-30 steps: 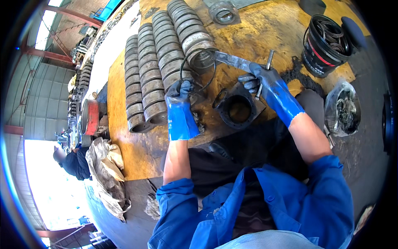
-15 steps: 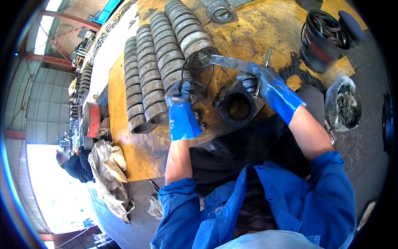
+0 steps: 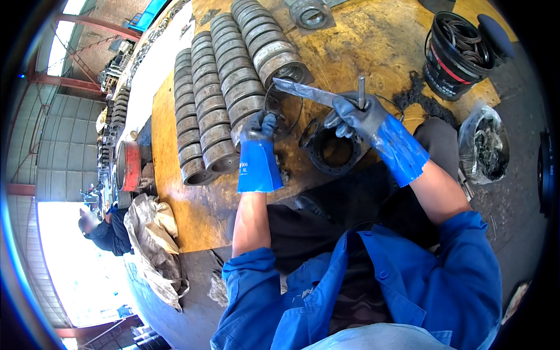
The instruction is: The person sits on the floor and uses a hammer to strike metal rings, then scrapes them with a metal tool to remove residue. The person repeatedly picks up rings from a pile, cleans them, and places them into a bucket.
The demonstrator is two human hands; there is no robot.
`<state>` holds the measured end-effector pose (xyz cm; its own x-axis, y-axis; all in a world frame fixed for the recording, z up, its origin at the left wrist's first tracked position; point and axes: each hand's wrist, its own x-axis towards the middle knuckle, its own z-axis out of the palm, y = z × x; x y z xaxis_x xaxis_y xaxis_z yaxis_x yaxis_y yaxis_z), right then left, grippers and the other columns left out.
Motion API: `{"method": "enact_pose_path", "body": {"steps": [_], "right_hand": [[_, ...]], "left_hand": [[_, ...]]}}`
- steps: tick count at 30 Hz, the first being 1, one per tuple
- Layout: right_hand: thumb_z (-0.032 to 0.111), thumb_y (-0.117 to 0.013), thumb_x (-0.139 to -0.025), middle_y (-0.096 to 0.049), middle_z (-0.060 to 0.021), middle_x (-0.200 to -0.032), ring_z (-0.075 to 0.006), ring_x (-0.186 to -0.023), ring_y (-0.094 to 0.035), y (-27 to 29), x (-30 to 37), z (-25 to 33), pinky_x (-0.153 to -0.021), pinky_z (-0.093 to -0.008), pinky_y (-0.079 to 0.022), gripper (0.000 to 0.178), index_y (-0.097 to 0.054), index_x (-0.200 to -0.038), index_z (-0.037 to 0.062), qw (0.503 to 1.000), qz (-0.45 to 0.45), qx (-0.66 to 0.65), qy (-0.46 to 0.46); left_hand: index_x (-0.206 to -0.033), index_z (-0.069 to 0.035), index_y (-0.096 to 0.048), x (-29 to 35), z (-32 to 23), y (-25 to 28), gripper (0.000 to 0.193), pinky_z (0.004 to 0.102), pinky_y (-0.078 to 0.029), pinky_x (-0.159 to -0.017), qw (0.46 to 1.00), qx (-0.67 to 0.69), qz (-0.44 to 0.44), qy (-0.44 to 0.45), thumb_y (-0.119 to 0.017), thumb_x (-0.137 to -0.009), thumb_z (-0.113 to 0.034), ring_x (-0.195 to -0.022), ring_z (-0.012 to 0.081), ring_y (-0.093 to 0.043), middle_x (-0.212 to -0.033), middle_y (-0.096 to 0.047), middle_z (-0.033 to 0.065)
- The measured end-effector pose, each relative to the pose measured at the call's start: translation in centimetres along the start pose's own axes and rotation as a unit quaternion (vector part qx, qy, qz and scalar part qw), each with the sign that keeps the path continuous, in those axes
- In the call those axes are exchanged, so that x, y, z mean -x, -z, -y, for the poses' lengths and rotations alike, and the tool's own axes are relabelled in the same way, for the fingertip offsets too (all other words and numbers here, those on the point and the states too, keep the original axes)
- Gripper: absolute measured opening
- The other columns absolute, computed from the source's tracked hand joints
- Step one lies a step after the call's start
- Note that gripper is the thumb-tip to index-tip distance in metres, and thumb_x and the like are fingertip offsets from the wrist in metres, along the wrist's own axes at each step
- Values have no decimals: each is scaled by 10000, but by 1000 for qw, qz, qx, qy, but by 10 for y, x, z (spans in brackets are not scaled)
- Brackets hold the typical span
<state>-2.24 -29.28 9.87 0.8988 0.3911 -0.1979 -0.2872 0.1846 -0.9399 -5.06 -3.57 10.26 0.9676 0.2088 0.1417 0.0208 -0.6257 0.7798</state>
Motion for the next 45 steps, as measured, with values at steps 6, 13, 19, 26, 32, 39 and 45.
{"method": "enact_pose_path", "body": {"steps": [6, 13, 19, 26, 32, 39, 45], "right_hand": [[192, -610, -911, -651, -75, -782, -107, -683, -626, -16, 5, -15, -552, -225, -484, 305, -605, -1117, -33, 998, 42, -14, 43], [259, -583, -931, -693, -88, -815, -95, -601, -629, -3, 10, -12, -523, -188, -487, 379, -587, -1188, -19, 995, 79, -21, 60], [282, -524, -952, -697, -140, -844, -129, -532, -622, 27, 6, 12, -474, -235, -500, 345, -604, -1099, -20, 995, -90, -23, 22], [296, -561, -936, -688, -167, -863, -142, -547, -615, 38, 3, 11, -484, -253, -498, 351, -588, -1105, -10, 981, 13, -185, 56], [323, -552, -942, -696, -121, -817, -115, -566, -608, 25, 9, 16, -510, -230, -474, 378, -603, -1130, -1, 995, 2, 89, 40], [239, -597, -912, -664, -95, -762, -107, -569, -584, 18, 1, -2, -510, -236, -474, 311, -623, -1086, -17, 998, -8, 68, 14], [268, -597, -921, -645, -60, -736, -107, -580, -591, 7, 0, -21, -548, -253, -505, 317, -629, -1052, -18, 996, 15, 84, 0]], "left_hand": [[-964, -12, -696, -11, 42, 1, 237, 310, -502, -687, 993, -89, -55, -51, -618, -891, -224, -702, 176, -637, -789, -682, 112], [-988, -16, -681, -20, 58, 8, 243, 316, -496, -653, 999, 29, -41, 10, -609, -909, -234, -690, 172, -629, -821, -699, 101], [-1057, -9, -665, -20, 49, 22, 257, 223, -439, -583, 954, 279, -58, 92, -577, -938, -220, -722, 107, -631, -969, -708, 109], [-1156, -9, -607, -21, 41, 34, 316, 192, -347, -487, 902, 398, -113, 126, -533, -943, -231, -617, 67, -548, -1052, -694, 117], [-1104, 27, -628, -12, 35, 41, 296, 240, -470, -633, 911, 384, -131, 70, -577, -937, -212, -772, 142, -646, -994, -698, 135], [-1036, 28, -661, -1, 17, 38, 242, 264, -496, -721, 959, 260, -113, 17, -599, -925, -177, -777, 137, -637, -925, -697, 89], [-1055, -2, -667, -11, 47, 30, 255, 248, -485, -672, 952, 290, -95, 12, -601, -926, -211, -764, 112, -632, -922, -699, 69]]}}
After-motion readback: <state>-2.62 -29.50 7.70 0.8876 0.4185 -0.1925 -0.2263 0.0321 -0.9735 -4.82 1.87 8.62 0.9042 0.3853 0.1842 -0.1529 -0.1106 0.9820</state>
